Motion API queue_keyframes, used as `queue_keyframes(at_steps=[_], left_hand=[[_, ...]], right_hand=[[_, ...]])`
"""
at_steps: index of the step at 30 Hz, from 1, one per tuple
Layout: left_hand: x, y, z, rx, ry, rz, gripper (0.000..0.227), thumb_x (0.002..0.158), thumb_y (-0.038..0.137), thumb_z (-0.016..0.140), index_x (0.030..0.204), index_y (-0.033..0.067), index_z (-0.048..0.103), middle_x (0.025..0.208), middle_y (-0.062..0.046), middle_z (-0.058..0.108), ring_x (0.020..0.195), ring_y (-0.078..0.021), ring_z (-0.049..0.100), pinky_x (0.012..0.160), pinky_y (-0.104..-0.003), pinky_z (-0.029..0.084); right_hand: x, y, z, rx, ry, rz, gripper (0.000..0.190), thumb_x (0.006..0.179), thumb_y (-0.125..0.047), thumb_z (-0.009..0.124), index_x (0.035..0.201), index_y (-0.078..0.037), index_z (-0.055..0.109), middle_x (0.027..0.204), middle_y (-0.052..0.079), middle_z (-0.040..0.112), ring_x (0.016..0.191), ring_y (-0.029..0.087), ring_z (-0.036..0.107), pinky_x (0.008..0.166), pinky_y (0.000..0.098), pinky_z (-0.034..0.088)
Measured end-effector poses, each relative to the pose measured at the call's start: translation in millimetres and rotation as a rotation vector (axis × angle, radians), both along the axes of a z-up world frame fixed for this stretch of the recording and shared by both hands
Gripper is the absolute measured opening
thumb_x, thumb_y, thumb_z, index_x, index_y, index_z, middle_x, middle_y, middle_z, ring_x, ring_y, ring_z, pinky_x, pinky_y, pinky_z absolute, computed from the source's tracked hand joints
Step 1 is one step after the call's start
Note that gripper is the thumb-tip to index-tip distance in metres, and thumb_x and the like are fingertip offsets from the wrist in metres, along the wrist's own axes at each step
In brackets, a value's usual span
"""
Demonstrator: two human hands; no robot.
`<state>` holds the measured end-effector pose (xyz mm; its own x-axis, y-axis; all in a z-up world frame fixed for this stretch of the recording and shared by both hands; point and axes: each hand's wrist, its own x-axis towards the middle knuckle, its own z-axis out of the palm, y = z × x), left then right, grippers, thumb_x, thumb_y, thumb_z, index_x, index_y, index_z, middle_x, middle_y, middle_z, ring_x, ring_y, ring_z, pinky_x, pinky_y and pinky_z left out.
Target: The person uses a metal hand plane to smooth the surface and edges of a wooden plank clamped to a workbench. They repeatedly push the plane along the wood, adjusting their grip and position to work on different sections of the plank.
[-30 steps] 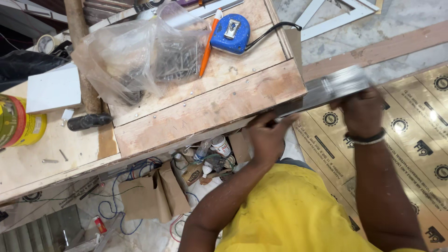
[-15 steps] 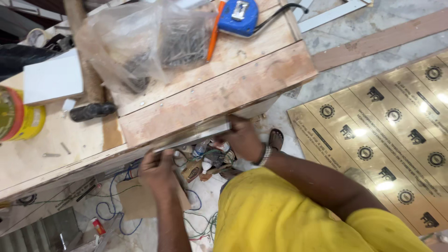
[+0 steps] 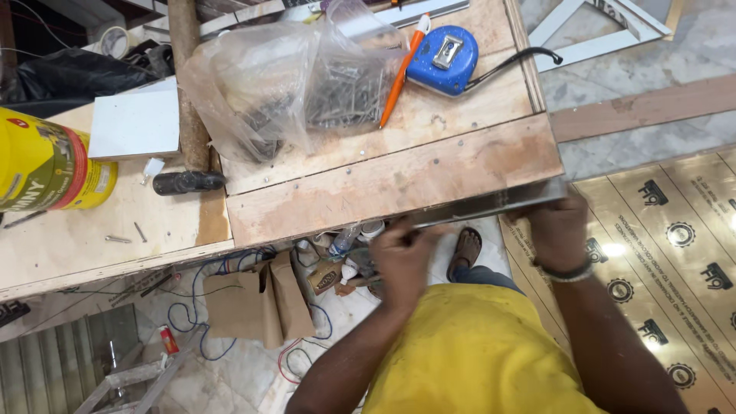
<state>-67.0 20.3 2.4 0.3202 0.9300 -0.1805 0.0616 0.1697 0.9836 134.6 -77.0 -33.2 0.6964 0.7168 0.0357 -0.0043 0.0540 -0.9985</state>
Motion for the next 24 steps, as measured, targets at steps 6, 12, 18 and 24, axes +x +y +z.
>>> queue_keyframes(at_steps=[6, 12, 18, 24], left_hand=[[39, -14, 4, 0.024, -0.204, -0.04, 0.012, 0.087, 0.011, 0.085, 0.089, 0.0019, 0.077, 0.07, 0.003, 0.066, 0.059, -0.0015, 0.051, 0.054, -0.021, 0.041], [6, -7, -19, 0.016, -0.273, -0.053, 0.013, 0.09, 0.01, 0.084, 0.096, 0.0015, 0.076, 0.079, 0.004, 0.069, 0.069, -0.0014, 0.055, 0.062, -0.02, 0.046], [-152, 65, -26, 0.157, 0.17, 0.217, 0.016, 0.081, 0.002, 0.082, 0.095, 0.0031, 0.074, 0.08, -0.002, 0.075, 0.067, -0.0022, 0.066, 0.058, -0.018, 0.052], [-196, 92, -7, 0.104, 0.046, 0.216, 0.015, 0.084, 0.0, 0.08, 0.098, -0.0005, 0.076, 0.079, -0.003, 0.072, 0.061, -0.0045, 0.056, 0.054, -0.02, 0.041]], right_hand=[[34, -18, 25, -0.08, -0.039, 0.031, 0.012, 0.106, 0.006, 0.055, 0.104, 0.002, 0.066, 0.085, 0.01, 0.07, 0.072, 0.013, 0.066, 0.064, 0.0255, 0.051], [25, -13, 15, -0.102, 0.046, 0.103, 0.023, 0.09, 0.011, 0.054, 0.109, 0.003, 0.065, 0.09, 0.01, 0.074, 0.075, 0.016, 0.072, 0.068, 0.0283, 0.06], [-115, 70, -21, -0.102, -0.295, 0.38, 0.014, 0.085, 0.007, 0.068, 0.094, 0.002, 0.077, 0.087, 0.01, 0.079, 0.075, 0.017, 0.075, 0.07, 0.0305, 0.061], [-162, 101, -8, -0.023, 0.355, 0.437, 0.015, 0.092, 0.008, 0.058, 0.1, 0.006, 0.071, 0.081, 0.012, 0.075, 0.069, 0.017, 0.072, 0.064, 0.0293, 0.061]])
